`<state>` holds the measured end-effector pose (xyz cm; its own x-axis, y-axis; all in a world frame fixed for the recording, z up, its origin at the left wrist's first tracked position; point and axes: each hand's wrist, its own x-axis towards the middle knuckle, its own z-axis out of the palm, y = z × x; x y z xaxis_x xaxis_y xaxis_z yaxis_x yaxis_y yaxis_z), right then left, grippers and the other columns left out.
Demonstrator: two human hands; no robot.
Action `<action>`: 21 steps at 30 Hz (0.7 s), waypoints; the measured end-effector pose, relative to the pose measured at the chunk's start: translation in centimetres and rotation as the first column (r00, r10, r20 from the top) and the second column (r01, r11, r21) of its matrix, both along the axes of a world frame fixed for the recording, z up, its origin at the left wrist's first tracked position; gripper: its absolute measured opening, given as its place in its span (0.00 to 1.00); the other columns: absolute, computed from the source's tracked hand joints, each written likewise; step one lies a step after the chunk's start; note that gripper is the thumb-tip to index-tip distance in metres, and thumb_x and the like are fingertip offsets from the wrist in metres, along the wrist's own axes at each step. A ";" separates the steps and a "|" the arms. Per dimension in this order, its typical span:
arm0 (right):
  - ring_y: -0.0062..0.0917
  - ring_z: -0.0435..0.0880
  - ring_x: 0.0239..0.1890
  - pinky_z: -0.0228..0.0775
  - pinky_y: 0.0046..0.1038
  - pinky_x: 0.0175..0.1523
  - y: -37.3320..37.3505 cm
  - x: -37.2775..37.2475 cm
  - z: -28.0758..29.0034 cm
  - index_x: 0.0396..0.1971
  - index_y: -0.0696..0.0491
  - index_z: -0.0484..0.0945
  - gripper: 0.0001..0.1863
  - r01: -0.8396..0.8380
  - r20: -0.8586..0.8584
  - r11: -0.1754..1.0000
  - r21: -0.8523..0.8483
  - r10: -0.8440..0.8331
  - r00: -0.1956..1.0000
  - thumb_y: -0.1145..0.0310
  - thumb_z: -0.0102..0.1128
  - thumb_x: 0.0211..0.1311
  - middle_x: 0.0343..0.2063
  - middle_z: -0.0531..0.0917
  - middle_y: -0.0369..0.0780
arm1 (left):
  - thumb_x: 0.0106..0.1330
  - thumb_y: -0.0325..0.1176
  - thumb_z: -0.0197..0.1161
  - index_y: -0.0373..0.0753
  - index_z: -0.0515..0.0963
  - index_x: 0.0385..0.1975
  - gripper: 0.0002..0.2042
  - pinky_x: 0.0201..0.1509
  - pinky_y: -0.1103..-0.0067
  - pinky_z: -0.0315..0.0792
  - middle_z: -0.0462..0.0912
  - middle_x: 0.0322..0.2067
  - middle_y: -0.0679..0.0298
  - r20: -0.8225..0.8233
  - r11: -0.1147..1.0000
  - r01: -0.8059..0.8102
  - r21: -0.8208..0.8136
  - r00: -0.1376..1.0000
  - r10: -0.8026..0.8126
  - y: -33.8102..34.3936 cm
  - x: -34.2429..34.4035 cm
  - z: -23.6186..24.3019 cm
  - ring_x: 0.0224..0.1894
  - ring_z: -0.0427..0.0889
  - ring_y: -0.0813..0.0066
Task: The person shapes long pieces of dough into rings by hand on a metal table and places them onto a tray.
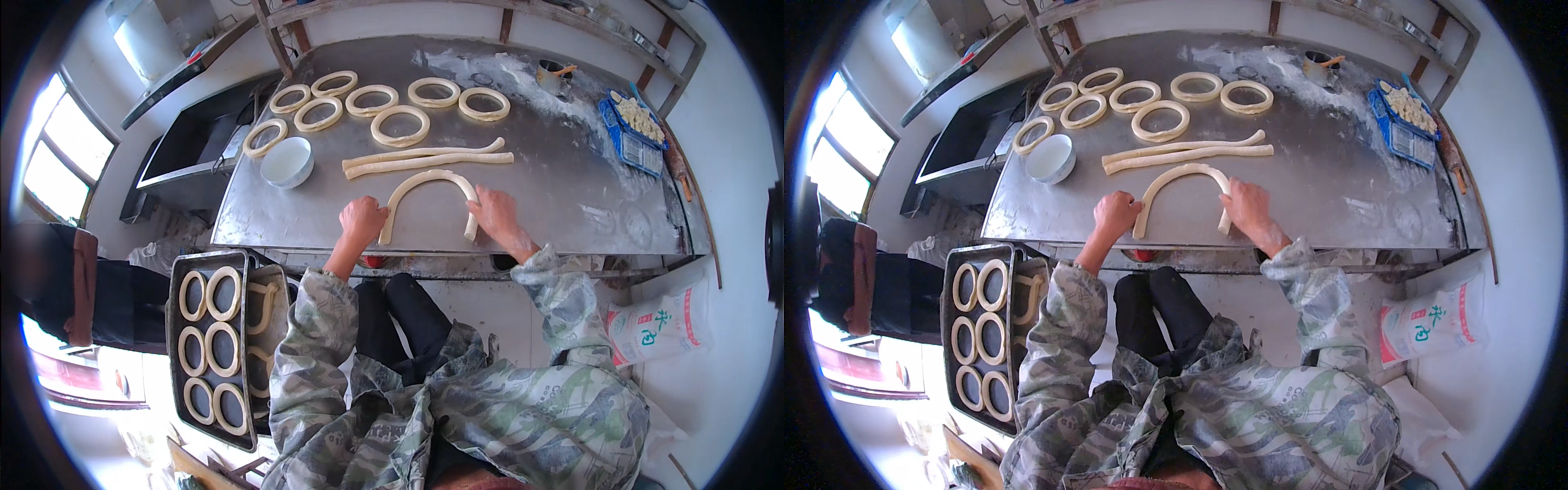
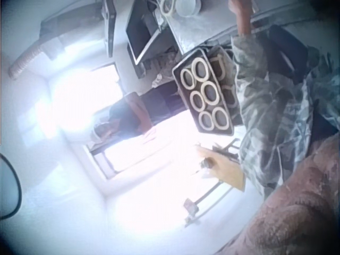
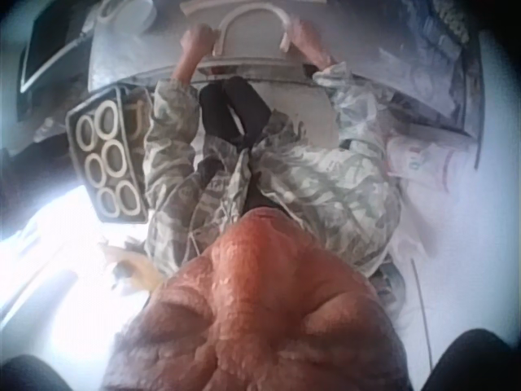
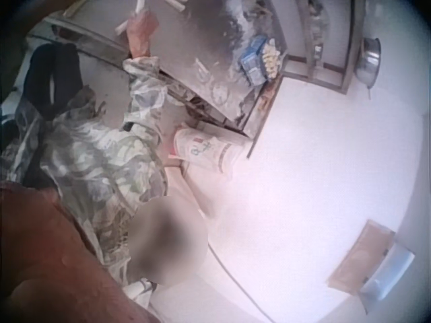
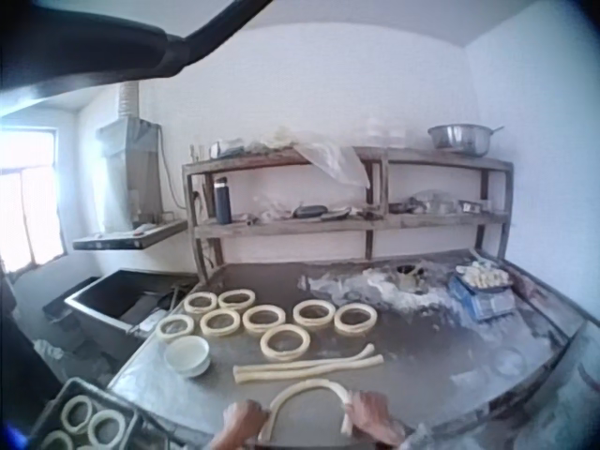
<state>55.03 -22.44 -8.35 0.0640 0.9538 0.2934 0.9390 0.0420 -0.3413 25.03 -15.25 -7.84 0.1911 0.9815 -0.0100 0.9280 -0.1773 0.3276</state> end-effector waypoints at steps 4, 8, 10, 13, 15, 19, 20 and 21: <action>0.48 0.85 0.35 0.76 0.45 0.42 1.6 0.5 -1.4 0.28 0.57 0.82 0.17 0.078 0.111 0.997 -0.023 -0.075 0.991 0.56 0.67 0.56 0.29 0.85 0.46 | 0.56 0.48 0.66 0.40 0.87 0.33 0.17 0.47 0.60 0.79 0.88 0.36 0.50 -0.063 0.999 0.011 0.031 0.998 -0.010 0.2 1.8 0.0 0.42 0.87 0.49; 0.43 0.87 0.35 0.79 0.44 0.41 2.8 -0.3 -3.9 0.32 0.58 0.85 0.15 0.091 0.083 0.994 0.057 -0.095 0.992 0.60 0.69 0.55 0.30 0.86 0.48 | 0.54 0.48 0.68 0.38 0.87 0.35 0.18 0.50 0.60 0.79 0.88 0.38 0.50 -0.046 0.999 -0.013 0.046 0.999 0.015 1.0 3.1 -1.0 0.45 0.86 0.49; 0.40 0.88 0.34 0.81 0.40 0.39 3.2 0.1 -3.2 0.36 0.59 0.85 0.14 0.111 -0.001 0.994 -0.005 -0.111 0.994 0.63 0.68 0.58 0.30 0.86 0.47 | 0.52 0.46 0.70 0.37 0.86 0.36 0.19 0.46 0.62 0.81 0.88 0.36 0.51 0.047 0.997 -0.072 -0.008 0.996 0.072 1.1 3.2 -0.7 0.42 0.87 0.53; 0.33 0.89 0.34 0.83 0.35 0.38 2.2 0.7 -1.0 0.42 0.61 0.83 0.13 -0.214 -0.960 0.950 -0.226 -0.179 0.217 0.67 0.63 0.63 0.32 0.87 0.45 | 0.53 0.43 0.72 0.36 0.86 0.39 0.19 0.37 0.68 0.82 0.88 0.34 0.55 0.276 0.953 -0.057 -0.298 0.951 0.143 1.6 1.0 0.5 0.35 0.88 0.61; 0.29 0.89 0.35 0.84 0.32 0.39 3.0 2.0 -1.6 0.45 0.61 0.81 0.14 -0.404 -0.937 0.848 -0.343 -0.342 0.077 0.65 0.63 0.67 0.36 0.88 0.44 | 0.55 0.39 0.72 0.34 0.85 0.39 0.16 0.33 0.71 0.82 0.87 0.33 0.57 0.503 0.857 0.032 -0.515 0.820 0.272 2.1 0.4 0.4 0.33 0.87 0.65; 0.32 0.88 0.41 0.84 0.35 0.47 3.6 -0.3 -1.7 0.48 0.59 0.80 0.16 -0.543 -0.894 0.764 -0.349 -0.444 -0.051 0.63 0.64 0.69 0.41 0.87 0.46 | 0.63 0.35 0.70 0.36 0.84 0.42 0.12 0.33 0.74 0.82 0.85 0.32 0.63 0.722 0.733 0.222 -0.643 0.493 0.484 1.9 -1.6 0.1 0.29 0.85 0.71; 0.32 0.88 0.42 0.83 0.36 0.49 3.8 -1.5 -0.5 0.49 0.59 0.79 0.16 -0.552 -0.911 0.772 -0.314 -0.409 -0.054 0.64 0.63 0.69 0.42 0.87 0.46 | 0.64 0.34 0.69 0.35 0.83 0.42 0.12 0.34 0.73 0.82 0.86 0.33 0.62 0.745 0.746 0.221 -0.629 0.446 0.496 1.8 -2.4 0.7 0.30 0.85 0.71; 0.32 0.88 0.42 0.83 0.36 0.50 4.2 -2.5 0.2 0.50 0.59 0.79 0.16 -0.554 -0.924 0.783 -0.282 -0.376 -0.062 0.64 0.63 0.69 0.42 0.87 0.46 | 0.64 0.34 0.69 0.35 0.82 0.43 0.12 0.35 0.73 0.82 0.86 0.34 0.62 0.764 0.754 0.226 -0.617 0.402 0.504 2.0 -3.0 1.3 0.31 0.86 0.70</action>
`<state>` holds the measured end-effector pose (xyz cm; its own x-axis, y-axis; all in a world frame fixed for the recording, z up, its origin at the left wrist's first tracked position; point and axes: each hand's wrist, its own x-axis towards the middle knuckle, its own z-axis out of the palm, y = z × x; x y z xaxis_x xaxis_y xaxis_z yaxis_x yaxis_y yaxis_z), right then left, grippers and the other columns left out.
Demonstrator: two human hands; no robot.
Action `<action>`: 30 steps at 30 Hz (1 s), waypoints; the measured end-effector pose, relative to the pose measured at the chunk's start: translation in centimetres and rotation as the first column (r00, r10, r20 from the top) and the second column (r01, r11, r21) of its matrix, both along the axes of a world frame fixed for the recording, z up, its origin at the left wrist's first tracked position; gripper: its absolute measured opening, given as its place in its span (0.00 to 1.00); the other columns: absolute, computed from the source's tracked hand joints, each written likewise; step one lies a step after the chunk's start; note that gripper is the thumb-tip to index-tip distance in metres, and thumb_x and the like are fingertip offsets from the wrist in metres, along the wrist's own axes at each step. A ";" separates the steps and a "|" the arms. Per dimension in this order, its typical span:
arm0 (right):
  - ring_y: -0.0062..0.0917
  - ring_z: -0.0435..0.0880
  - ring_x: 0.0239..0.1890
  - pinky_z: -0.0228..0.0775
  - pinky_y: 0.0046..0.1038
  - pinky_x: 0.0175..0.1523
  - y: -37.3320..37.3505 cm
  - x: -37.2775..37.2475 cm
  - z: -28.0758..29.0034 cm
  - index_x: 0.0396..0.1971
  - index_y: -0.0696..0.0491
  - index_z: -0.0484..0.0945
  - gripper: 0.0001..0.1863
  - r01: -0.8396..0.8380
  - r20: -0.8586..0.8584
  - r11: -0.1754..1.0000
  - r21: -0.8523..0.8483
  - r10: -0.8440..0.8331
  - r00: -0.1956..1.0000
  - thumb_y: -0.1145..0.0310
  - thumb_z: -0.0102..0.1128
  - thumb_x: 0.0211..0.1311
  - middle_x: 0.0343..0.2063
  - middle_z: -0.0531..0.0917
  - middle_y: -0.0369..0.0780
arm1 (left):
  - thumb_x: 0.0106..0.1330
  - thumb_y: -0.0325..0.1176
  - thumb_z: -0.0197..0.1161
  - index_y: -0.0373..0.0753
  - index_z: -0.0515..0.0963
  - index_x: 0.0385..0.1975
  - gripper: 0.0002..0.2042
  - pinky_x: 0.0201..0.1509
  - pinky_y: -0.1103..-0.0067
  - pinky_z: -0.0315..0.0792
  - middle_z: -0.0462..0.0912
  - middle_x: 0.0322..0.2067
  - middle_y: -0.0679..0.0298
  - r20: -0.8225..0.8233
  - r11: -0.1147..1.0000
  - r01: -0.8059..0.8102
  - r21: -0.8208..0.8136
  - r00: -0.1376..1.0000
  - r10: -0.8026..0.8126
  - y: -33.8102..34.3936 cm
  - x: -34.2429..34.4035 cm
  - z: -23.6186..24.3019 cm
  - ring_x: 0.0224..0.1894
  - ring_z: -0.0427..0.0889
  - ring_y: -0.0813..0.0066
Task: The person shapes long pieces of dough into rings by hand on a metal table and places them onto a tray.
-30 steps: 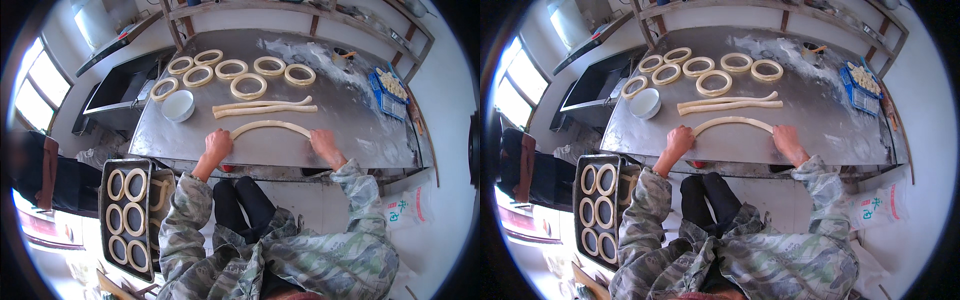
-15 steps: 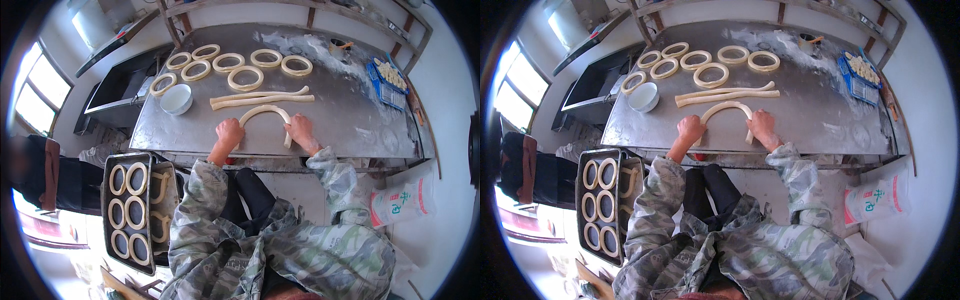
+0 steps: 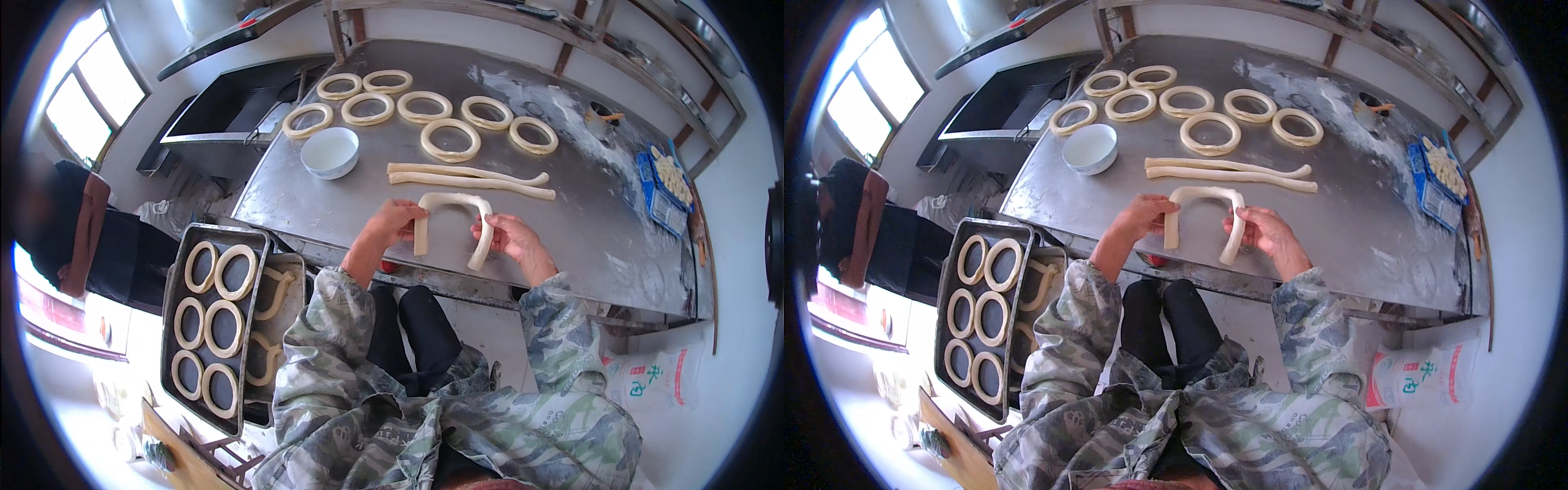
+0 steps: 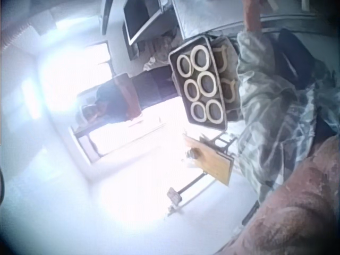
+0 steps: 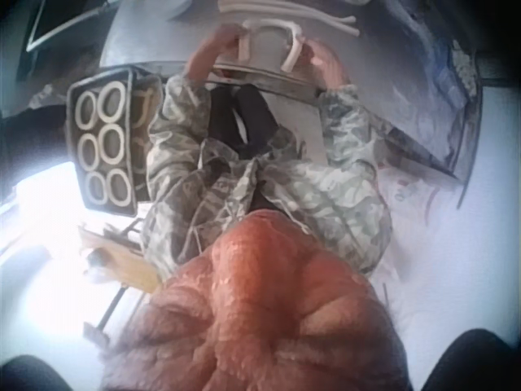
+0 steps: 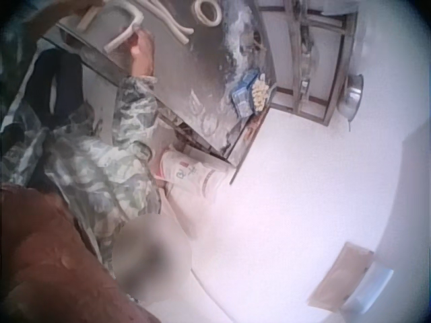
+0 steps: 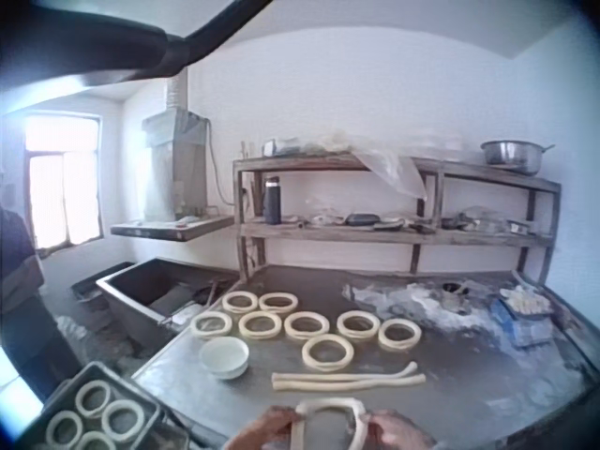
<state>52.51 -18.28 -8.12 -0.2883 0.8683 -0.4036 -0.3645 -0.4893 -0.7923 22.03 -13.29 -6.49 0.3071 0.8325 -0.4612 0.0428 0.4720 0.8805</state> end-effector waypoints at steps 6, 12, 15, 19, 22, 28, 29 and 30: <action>0.35 0.86 0.53 0.79 0.37 0.58 6.7 -10.1 9.7 0.58 0.59 0.74 0.21 -0.139 0.086 0.931 0.339 0.116 0.989 0.65 0.61 0.70 0.49 0.85 0.47 | 0.65 0.30 0.66 0.35 0.81 0.47 0.12 0.43 0.72 0.81 0.86 0.36 0.63 0.109 0.905 -0.220 0.363 0.975 0.193 3.5 -8.8 7.3 0.37 0.87 0.70; 0.26 0.86 0.48 0.81 0.30 0.51 15.5 -22.2 14.0 0.53 0.58 0.80 0.17 -0.139 0.169 0.848 0.511 0.060 0.984 0.68 0.62 0.68 0.45 0.88 0.41 | 0.66 0.31 0.67 0.33 0.80 0.50 0.15 0.49 0.75 0.78 0.86 0.38 0.61 0.057 0.744 -0.374 0.554 0.908 0.414 9.2 -16.7 10.4 0.42 0.86 0.71; 0.24 0.87 0.45 0.82 0.29 0.48 18.4 -27.3 12.9 0.51 0.56 0.83 0.15 -0.134 0.164 0.849 0.510 0.057 0.985 0.68 0.63 0.67 0.42 0.89 0.39 | 0.59 0.28 0.71 0.32 0.83 0.42 0.12 0.44 0.77 0.78 0.87 0.33 0.62 0.000 0.660 -0.406 0.633 0.851 0.524 11.9 -20.2 7.8 0.37 0.85 0.75; 0.22 0.86 0.48 0.81 0.28 0.48 21.7 -29.6 9.2 0.54 0.55 0.82 0.17 -0.169 0.213 0.854 0.493 0.070 0.974 0.68 0.65 0.66 0.45 0.88 0.38 | 0.55 0.29 0.73 0.32 0.85 0.40 0.14 0.42 0.76 0.78 0.89 0.33 0.60 -0.058 0.584 -0.383 0.716 0.801 0.596 14.2 -21.0 4.0 0.35 0.86 0.75; 0.21 0.85 0.50 0.80 0.29 0.49 22.4 -30.0 7.2 0.55 0.55 0.81 0.18 -0.214 0.322 0.854 0.475 0.058 0.945 0.69 0.65 0.66 0.46 0.87 0.37 | 0.53 0.30 0.74 0.34 0.85 0.40 0.14 0.42 0.75 0.78 0.89 0.32 0.59 -0.258 0.607 -0.255 0.752 0.734 0.628 14.1 -20.7 2.7 0.35 0.87 0.72; 0.17 0.84 0.47 0.78 0.26 0.48 22.4 -29.9 6.0 0.55 0.51 0.83 0.19 -0.267 0.463 0.844 0.464 0.026 0.886 0.67 0.67 0.64 0.43 0.88 0.32 | 0.51 0.36 0.73 0.39 0.86 0.37 0.14 0.42 0.66 0.77 0.88 0.31 0.55 -0.437 0.632 -0.102 0.768 0.638 0.634 13.4 -20.5 1.8 0.36 0.87 0.55; 0.17 0.84 0.46 0.78 0.26 0.48 22.4 -29.8 6.2 0.55 0.51 0.83 0.19 -0.272 0.485 0.843 0.465 0.014 0.874 0.67 0.67 0.64 0.43 0.88 0.33 | 0.51 0.36 0.73 0.39 0.86 0.37 0.14 0.42 0.66 0.77 0.88 0.31 0.55 -0.461 0.637 -0.078 0.767 0.623 0.631 13.2 -20.3 2.2 0.36 0.87 0.55; 0.17 0.85 0.45 0.79 0.25 0.48 22.3 -29.7 6.2 0.55 0.52 0.83 0.19 -0.276 0.507 0.841 0.465 0.002 0.862 0.67 0.68 0.64 0.42 0.88 0.33 | 0.51 0.36 0.73 0.39 0.86 0.37 0.14 0.42 0.66 0.77 0.87 0.31 0.55 -0.485 0.643 -0.055 0.764 0.609 0.628 13.1 -20.1 2.6 0.36 0.87 0.55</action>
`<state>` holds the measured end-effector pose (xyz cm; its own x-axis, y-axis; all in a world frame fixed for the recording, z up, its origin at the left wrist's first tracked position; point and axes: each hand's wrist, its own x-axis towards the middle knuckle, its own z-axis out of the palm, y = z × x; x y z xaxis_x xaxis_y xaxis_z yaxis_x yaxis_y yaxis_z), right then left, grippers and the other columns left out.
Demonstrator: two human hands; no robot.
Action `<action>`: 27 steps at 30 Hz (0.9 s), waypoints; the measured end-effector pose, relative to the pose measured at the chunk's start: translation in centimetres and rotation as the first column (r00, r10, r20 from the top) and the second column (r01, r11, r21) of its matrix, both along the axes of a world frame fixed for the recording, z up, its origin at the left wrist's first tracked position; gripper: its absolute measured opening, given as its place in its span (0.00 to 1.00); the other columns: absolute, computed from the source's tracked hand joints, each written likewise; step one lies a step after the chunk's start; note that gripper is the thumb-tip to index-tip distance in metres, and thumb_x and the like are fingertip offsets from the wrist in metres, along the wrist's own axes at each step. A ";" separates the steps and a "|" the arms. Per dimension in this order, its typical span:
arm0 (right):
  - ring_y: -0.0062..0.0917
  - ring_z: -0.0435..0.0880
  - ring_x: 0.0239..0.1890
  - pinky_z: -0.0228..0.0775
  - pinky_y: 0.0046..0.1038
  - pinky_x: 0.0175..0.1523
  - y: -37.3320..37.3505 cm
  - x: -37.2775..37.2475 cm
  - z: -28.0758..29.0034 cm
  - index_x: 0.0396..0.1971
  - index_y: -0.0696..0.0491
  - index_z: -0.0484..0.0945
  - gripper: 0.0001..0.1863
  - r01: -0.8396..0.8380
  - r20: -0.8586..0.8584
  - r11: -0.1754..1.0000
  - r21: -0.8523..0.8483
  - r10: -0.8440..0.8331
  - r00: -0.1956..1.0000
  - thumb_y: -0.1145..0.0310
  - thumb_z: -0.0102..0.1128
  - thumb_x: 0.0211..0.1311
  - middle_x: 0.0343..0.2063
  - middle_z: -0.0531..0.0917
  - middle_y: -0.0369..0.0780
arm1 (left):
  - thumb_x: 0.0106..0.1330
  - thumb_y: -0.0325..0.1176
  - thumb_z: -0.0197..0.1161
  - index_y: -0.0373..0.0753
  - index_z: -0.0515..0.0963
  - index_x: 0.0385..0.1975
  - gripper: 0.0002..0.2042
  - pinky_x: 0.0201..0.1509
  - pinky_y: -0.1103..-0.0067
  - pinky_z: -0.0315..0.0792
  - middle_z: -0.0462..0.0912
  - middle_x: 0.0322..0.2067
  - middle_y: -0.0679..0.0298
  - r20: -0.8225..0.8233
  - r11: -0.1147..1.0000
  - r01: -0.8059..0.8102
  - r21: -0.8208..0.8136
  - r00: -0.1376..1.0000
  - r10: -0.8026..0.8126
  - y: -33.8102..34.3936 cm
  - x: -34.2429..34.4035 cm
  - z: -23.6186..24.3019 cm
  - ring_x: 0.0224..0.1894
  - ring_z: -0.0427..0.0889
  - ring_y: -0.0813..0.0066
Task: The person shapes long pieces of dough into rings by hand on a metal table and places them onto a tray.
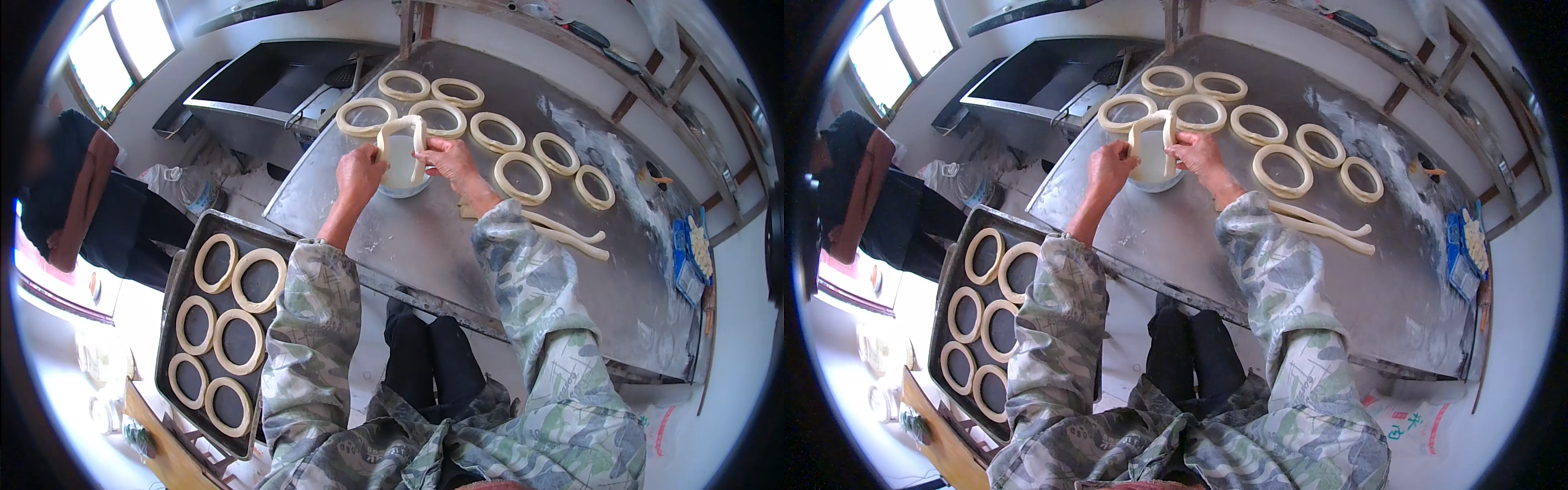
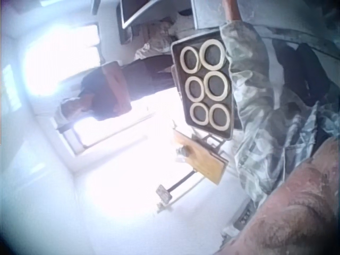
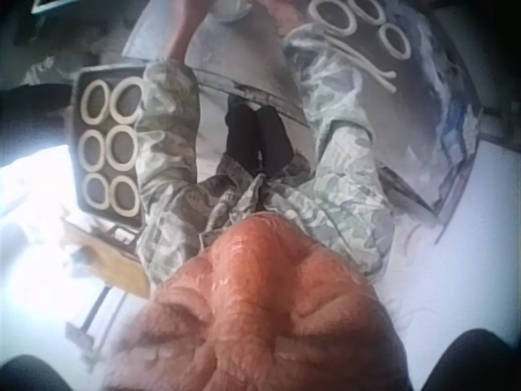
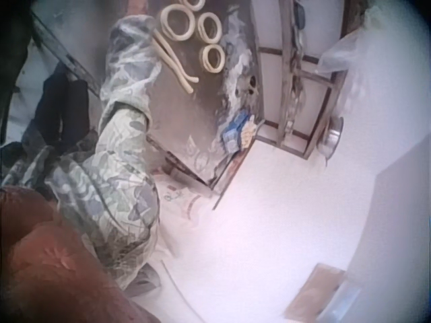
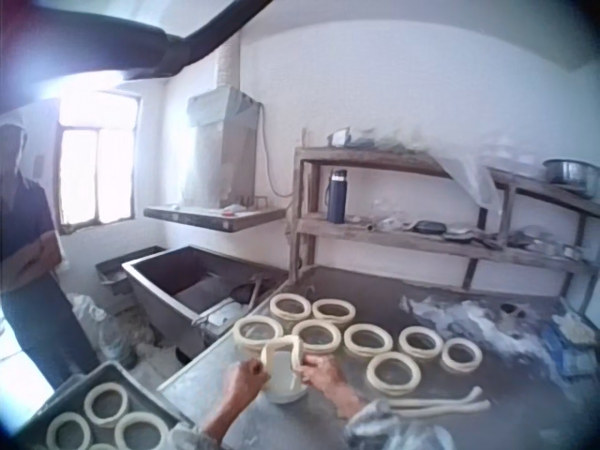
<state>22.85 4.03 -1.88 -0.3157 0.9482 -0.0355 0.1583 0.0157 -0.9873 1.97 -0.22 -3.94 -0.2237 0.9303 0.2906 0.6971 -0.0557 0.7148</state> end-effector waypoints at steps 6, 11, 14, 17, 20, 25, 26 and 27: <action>0.20 0.87 0.40 0.80 0.27 0.49 -1.1 -0.1 1.8 0.53 0.54 0.83 0.18 0.052 -0.062 0.999 -0.001 -0.052 0.997 0.66 0.67 0.64 0.40 0.89 0.36 | 0.52 0.33 0.74 0.38 0.87 0.41 0.15 0.42 0.71 0.79 0.89 0.32 0.57 0.165 0.996 0.089 0.030 0.982 -0.093 0.2 -1.7 1.3 0.34 0.88 0.64; 0.23 0.89 0.36 0.84 0.28 0.45 -3.5 2.8 4.6 0.48 0.57 0.85 0.14 0.038 -0.227 0.999 0.006 -0.035 0.973 0.68 0.67 0.64 0.36 0.89 0.38 | 0.59 0.31 0.72 0.32 0.86 0.41 0.13 0.37 0.78 0.77 0.88 0.31 0.62 0.432 0.984 0.168 0.063 0.884 -0.179 -2.6 0.3 4.3 0.32 0.84 0.76; 0.26 0.89 0.37 0.84 0.29 0.46 -5.5 6.1 6.2 0.49 0.58 0.83 0.15 0.017 -0.278 0.998 -0.068 -0.036 0.960 0.68 0.66 0.65 0.37 0.89 0.40 | 0.64 0.34 0.70 0.34 0.85 0.42 0.12 0.36 0.81 0.76 0.86 0.31 0.65 0.599 0.970 0.244 -0.008 0.777 -0.191 -5.5 3.1 5.5 0.31 0.82 0.80; 0.28 0.89 0.38 0.83 0.32 0.47 -8.6 11.9 5.0 0.45 0.57 0.83 0.13 0.019 -0.212 0.991 -0.133 -0.047 0.976 0.64 0.62 0.68 0.39 0.89 0.42 | 0.68 0.37 0.67 0.36 0.83 0.43 0.12 0.37 0.80 0.79 0.86 0.33 0.66 0.729 0.918 0.393 -0.050 0.643 -0.235 -8.5 7.9 2.8 0.32 0.84 0.79; 0.28 0.89 0.40 0.82 0.33 0.49 -13.0 17.7 1.4 0.46 0.55 0.82 0.12 0.095 -0.075 0.959 -0.267 -0.119 0.990 0.64 0.61 0.68 0.39 0.88 0.42 | 0.68 0.34 0.67 0.37 0.84 0.42 0.09 0.38 0.78 0.81 0.86 0.33 0.65 0.818 0.844 0.506 -0.179 0.553 -0.158 -11.6 12.3 -2.5 0.32 0.85 0.77; 0.30 0.90 0.32 0.85 0.32 0.37 -20.3 28.9 -6.9 0.45 0.60 0.82 0.14 0.294 0.007 0.868 -0.401 -0.318 0.948 0.66 0.63 0.66 0.33 0.88 0.43 | 0.62 0.34 0.71 0.31 0.83 0.43 0.14 0.36 0.73 0.83 0.87 0.31 0.60 0.574 0.774 0.494 -0.395 0.791 -0.212 -14.7 20.4 -7.3 0.29 0.87 0.68; 0.30 0.89 0.31 0.85 0.33 0.35 -21.4 29.6 -6.9 0.44 0.60 0.83 0.14 0.325 -0.012 0.858 -0.398 -0.359 0.933 0.67 0.63 0.65 0.31 0.87 0.42 | 0.61 0.33 0.71 0.32 0.83 0.44 0.15 0.39 0.71 0.83 0.87 0.32 0.58 0.410 0.824 0.440 -0.356 0.866 -0.285 -15.1 20.9 -7.2 0.31 0.87 0.64; 0.30 0.89 0.31 0.84 0.32 0.35 -21.9 29.9 -6.8 0.44 0.60 0.83 0.14 0.322 0.001 0.875 -0.361 -0.345 0.938 0.66 0.63 0.65 0.31 0.87 0.42 | 0.59 0.32 0.71 0.33 0.83 0.46 0.16 0.41 0.70 0.83 0.87 0.33 0.57 0.228 0.869 0.394 -0.300 0.914 -0.335 -15.3 21.1 -7.2 0.32 0.87 0.60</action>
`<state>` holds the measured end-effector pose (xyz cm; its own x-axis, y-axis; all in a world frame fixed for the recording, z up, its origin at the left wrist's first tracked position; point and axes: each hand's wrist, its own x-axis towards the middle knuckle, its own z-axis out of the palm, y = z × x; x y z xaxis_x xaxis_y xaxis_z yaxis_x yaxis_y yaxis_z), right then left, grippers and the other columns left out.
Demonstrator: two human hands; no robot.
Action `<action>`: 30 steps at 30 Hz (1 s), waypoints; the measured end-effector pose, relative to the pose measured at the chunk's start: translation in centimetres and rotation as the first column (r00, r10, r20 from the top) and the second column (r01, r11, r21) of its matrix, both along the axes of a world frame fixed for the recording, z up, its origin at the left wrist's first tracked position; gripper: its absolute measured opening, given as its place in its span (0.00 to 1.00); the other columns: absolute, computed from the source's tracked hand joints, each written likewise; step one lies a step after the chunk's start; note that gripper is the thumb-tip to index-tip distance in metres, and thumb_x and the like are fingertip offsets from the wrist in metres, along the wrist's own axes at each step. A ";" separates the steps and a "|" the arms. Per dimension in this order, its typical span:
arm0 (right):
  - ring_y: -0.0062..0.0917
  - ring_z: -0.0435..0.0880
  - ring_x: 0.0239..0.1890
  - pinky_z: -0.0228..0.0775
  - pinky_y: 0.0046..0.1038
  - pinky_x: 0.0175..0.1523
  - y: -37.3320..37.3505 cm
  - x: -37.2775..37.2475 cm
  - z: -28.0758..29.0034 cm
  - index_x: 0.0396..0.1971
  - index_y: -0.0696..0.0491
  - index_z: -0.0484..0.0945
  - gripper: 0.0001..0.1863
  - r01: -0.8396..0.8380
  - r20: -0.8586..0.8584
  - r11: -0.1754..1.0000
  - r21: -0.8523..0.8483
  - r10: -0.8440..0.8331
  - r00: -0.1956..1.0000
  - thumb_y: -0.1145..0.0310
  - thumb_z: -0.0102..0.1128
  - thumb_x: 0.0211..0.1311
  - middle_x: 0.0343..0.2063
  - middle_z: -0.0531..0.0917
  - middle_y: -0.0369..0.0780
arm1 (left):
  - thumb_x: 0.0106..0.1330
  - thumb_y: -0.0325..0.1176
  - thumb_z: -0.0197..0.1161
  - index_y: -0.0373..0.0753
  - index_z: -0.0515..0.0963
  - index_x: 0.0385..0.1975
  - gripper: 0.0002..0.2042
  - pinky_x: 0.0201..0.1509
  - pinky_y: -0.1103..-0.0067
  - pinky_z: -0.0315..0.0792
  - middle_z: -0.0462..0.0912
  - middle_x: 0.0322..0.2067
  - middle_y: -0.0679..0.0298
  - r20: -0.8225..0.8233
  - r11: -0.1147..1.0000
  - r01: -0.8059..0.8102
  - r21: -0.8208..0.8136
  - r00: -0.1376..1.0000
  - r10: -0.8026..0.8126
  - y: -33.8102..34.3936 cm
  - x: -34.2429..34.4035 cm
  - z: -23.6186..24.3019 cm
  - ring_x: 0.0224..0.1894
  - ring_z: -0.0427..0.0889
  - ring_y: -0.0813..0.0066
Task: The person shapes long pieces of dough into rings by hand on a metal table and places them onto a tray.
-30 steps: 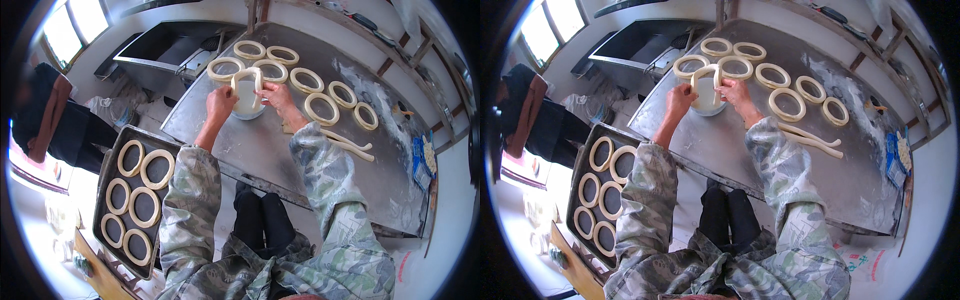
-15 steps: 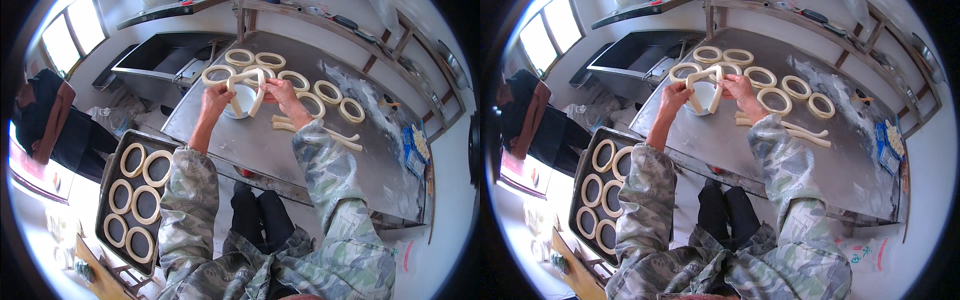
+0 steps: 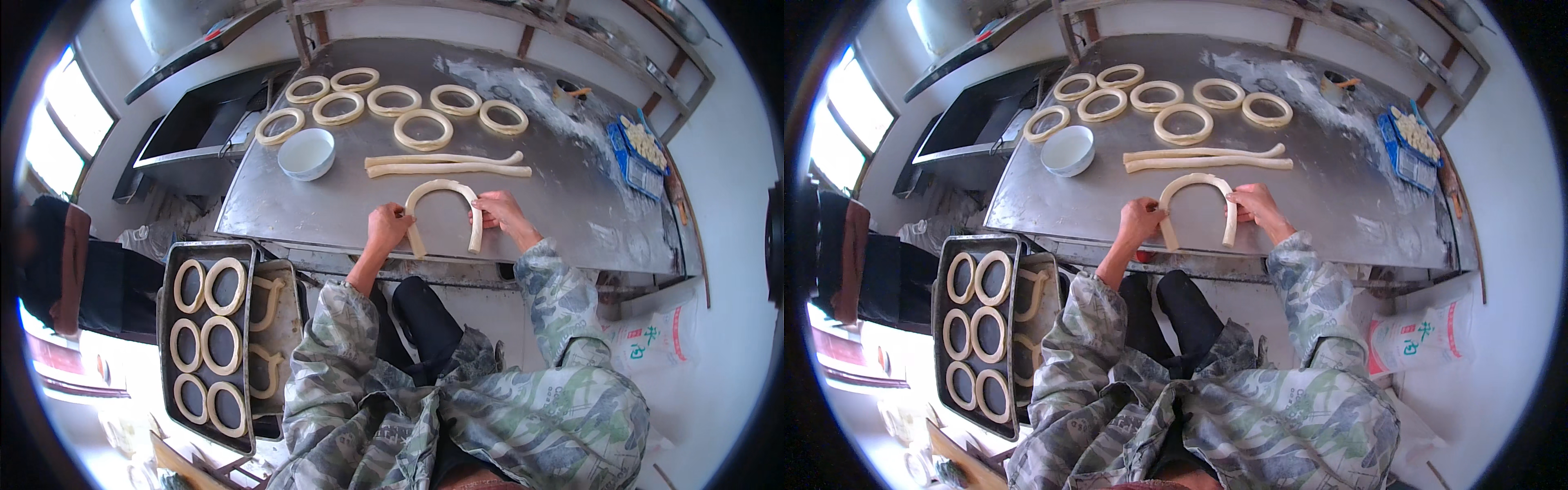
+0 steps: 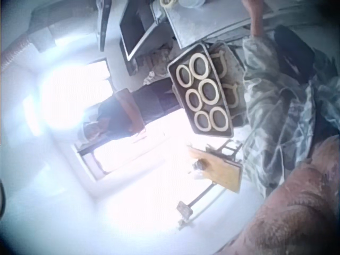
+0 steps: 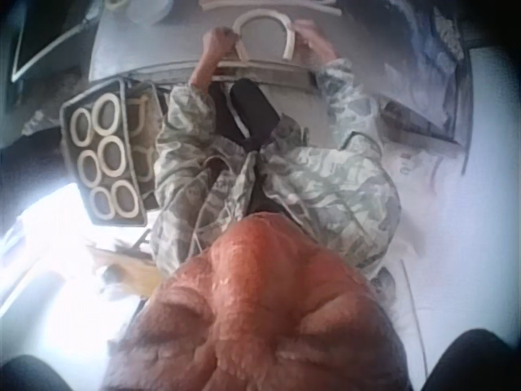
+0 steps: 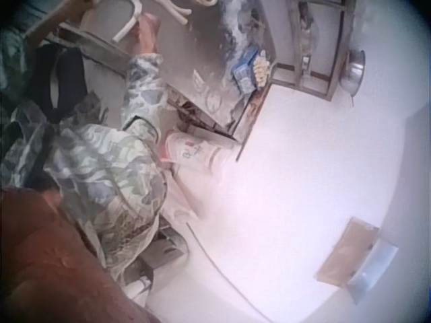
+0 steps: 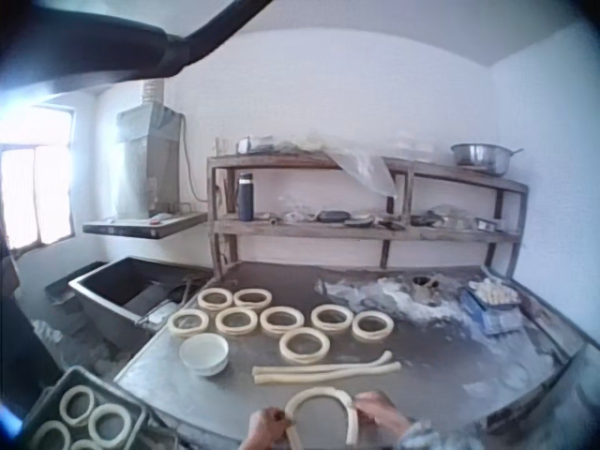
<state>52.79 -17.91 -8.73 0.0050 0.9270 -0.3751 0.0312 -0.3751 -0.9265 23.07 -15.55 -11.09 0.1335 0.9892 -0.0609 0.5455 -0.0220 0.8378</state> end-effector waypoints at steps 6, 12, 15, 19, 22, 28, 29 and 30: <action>0.32 0.88 0.27 0.81 0.32 0.34 -0.5 -0.4 0.9 0.38 0.58 0.85 0.12 -0.067 0.421 0.979 0.194 -0.021 0.907 0.65 0.62 0.62 0.28 0.87 0.41 | 0.56 0.24 0.64 0.40 0.84 0.49 0.19 0.58 0.67 0.77 0.81 0.53 0.50 -0.419 0.837 0.352 0.418 0.893 -0.167 -3.0 0.0 2.2 0.55 0.80 0.49; 0.44 0.85 0.48 0.81 0.37 0.46 -4.5 2.0 1.4 0.47 0.55 0.82 0.17 -0.598 0.877 0.683 0.420 -0.137 0.460 0.73 0.57 0.58 0.46 0.85 0.45 | 0.57 0.23 0.63 0.43 0.84 0.47 0.17 0.62 0.61 0.73 0.79 0.53 0.57 -0.732 0.500 0.784 0.368 0.576 -0.365 -5.0 -1.3 4.0 0.62 0.75 0.55; 0.40 0.81 0.57 0.81 0.38 0.50 -7.6 1.7 1.4 0.50 0.52 0.81 0.17 -0.759 0.928 0.535 0.371 -0.178 0.328 0.74 0.55 0.62 0.56 0.80 0.44 | 0.56 0.27 0.65 0.44 0.85 0.44 0.14 0.60 0.61 0.73 0.81 0.48 0.60 -0.698 0.494 0.773 0.398 0.605 -0.383 -4.5 -0.3 3.5 0.59 0.77 0.58; 0.38 0.77 0.62 0.77 0.38 0.58 -7.5 1.8 0.1 0.48 0.52 0.82 0.15 -0.838 0.943 0.434 0.330 -0.199 0.268 0.71 0.58 0.61 0.58 0.78 0.43 | 0.57 0.29 0.67 0.44 0.86 0.42 0.12 0.55 0.63 0.73 0.80 0.41 0.63 -0.581 0.591 0.625 0.510 0.757 -0.299 -5.1 2.8 2.0 0.52 0.79 0.61; 0.38 0.75 0.64 0.72 0.40 0.63 -6.3 1.7 0.3 0.42 0.53 0.84 0.12 -0.874 0.942 0.359 0.327 -0.192 0.274 0.69 0.61 0.59 0.57 0.79 0.42 | 0.56 0.30 0.68 0.44 0.86 0.41 0.12 0.53 0.63 0.72 0.79 0.38 0.63 -0.523 0.634 0.535 0.558 0.820 -0.232 -5.7 4.5 1.1 0.48 0.80 0.61; 0.38 0.77 0.61 0.69 0.41 0.65 -4.2 0.7 -1.5 0.34 0.56 0.85 0.09 -0.812 0.890 0.381 0.441 -0.073 0.449 0.67 0.65 0.56 0.52 0.83 0.43 | 0.54 0.32 0.69 0.45 0.85 0.39 0.11 0.55 0.63 0.69 0.78 0.37 0.64 -0.510 0.632 0.487 0.602 0.844 -0.165 -5.9 4.9 0.1 0.48 0.78 0.63; 0.38 0.78 0.61 0.68 0.41 0.65 -4.0 0.6 -1.9 0.34 0.56 0.85 0.09 -0.799 0.880 0.389 0.459 -0.074 0.469 0.67 0.65 0.56 0.52 0.83 0.44 | 0.54 0.32 0.69 0.45 0.85 0.39 0.12 0.56 0.62 0.68 0.77 0.37 0.64 -0.512 0.631 0.485 0.606 0.844 -0.157 -5.9 5.0 0.2 0.48 0.77 0.63; 0.38 0.78 0.60 0.68 0.41 0.65 -3.9 0.6 -2.3 0.34 0.56 0.85 0.10 -0.785 0.869 0.398 0.475 -0.076 0.488 0.68 0.65 0.56 0.52 0.83 0.44 | 0.54 0.32 0.69 0.45 0.85 0.39 0.12 0.56 0.62 0.68 0.78 0.37 0.64 -0.524 0.639 0.480 0.601 0.840 -0.139 -6.0 5.0 0.3 0.48 0.78 0.63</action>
